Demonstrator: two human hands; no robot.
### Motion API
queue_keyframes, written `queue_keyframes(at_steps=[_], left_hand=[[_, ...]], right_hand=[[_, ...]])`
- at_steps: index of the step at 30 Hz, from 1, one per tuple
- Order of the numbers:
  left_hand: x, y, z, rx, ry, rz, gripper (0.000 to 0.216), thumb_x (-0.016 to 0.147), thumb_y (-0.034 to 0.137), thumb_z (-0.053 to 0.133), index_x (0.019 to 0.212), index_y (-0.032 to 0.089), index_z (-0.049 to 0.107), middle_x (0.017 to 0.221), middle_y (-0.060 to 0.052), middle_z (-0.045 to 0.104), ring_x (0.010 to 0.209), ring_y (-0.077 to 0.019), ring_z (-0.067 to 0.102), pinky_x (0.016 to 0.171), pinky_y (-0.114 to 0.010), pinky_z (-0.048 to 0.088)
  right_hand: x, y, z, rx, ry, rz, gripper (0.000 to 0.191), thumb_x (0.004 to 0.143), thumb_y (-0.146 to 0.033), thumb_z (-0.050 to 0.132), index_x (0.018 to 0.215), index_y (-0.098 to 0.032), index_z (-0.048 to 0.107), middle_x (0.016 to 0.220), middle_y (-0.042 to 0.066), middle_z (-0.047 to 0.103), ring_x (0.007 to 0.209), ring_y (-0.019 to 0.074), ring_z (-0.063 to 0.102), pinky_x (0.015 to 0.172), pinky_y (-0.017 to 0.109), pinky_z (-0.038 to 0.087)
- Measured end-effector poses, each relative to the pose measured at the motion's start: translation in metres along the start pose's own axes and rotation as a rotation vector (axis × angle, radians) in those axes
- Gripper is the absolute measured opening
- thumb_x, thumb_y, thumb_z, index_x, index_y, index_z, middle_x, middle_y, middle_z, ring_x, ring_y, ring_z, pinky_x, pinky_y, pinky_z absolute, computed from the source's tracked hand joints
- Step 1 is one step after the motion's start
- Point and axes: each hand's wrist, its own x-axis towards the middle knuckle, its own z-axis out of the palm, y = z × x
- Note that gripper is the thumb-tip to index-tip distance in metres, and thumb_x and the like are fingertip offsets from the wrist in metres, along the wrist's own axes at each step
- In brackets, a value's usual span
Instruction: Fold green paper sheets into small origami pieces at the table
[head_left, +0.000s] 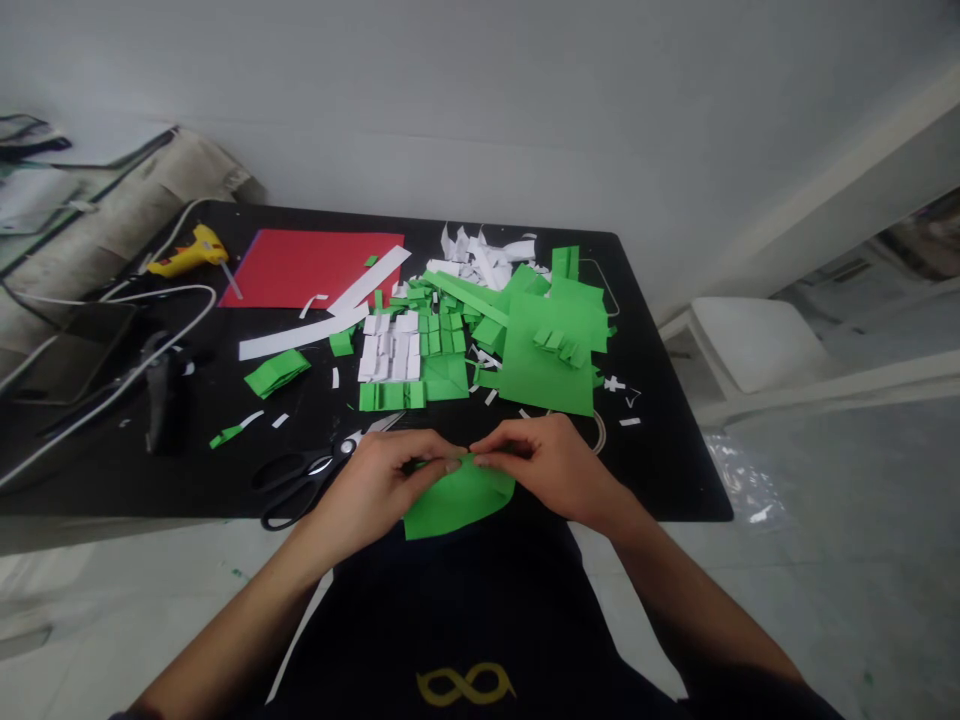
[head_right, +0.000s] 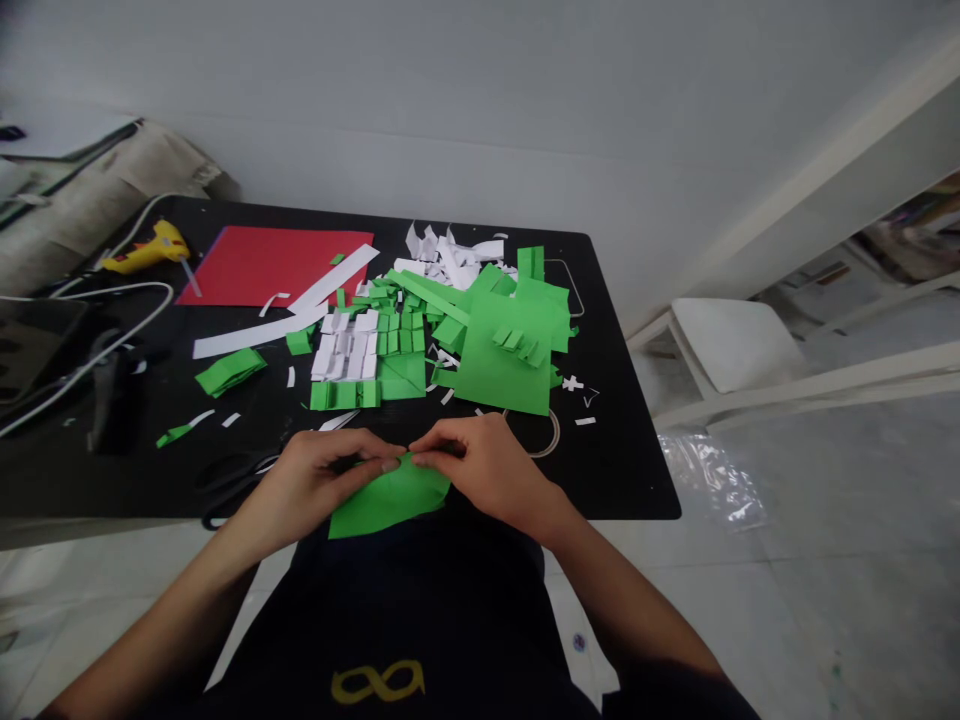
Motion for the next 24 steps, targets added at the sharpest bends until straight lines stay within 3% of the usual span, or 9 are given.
queue_keyframes(at_steps=[13, 18, 24], left_hand=[[0.0010, 0.0033, 0.0008, -0.032, 0.035, -0.023, 0.011, 0.097, 0.025, 0.069, 0.097, 0.024, 0.080, 0.098, -0.001, 0.084, 0.088, -0.0189, 0.078, 0.075, -0.028, 0.057], [0.0026, 0.0068, 0.0001, -0.017, 0.011, -0.056, 0.015, 0.096, 0.026, 0.068, 0.107, 0.024, 0.078, 0.091, -0.001, 0.081, 0.084, -0.0176, 0.075, 0.069, -0.025, 0.055], [0.0033, 0.0063, 0.0003, -0.020, -0.016, -0.063, 0.011, 0.099, 0.030, 0.068, 0.105, 0.026, 0.078, 0.089, 0.002, 0.080, 0.080, -0.0149, 0.073, 0.060, -0.021, 0.048]], right_hand=[[0.0002, -0.0018, 0.0000, -0.044, 0.020, -0.038, 0.008, 0.090, -0.022, 0.080, 0.097, -0.024, 0.085, 0.090, 0.001, 0.085, 0.080, 0.0196, 0.078, 0.073, 0.032, 0.057], [0.0004, 0.0008, 0.0017, -0.073, 0.022, -0.043, 0.006, 0.090, -0.022, 0.080, 0.095, -0.024, 0.084, 0.088, 0.001, 0.084, 0.077, 0.0187, 0.077, 0.072, 0.031, 0.057], [0.0004, 0.0023, 0.0031, 0.048, 0.036, -0.019, 0.008, 0.087, -0.023, 0.083, 0.095, -0.024, 0.080, 0.092, 0.002, 0.083, 0.087, 0.0208, 0.079, 0.081, 0.033, 0.062]])
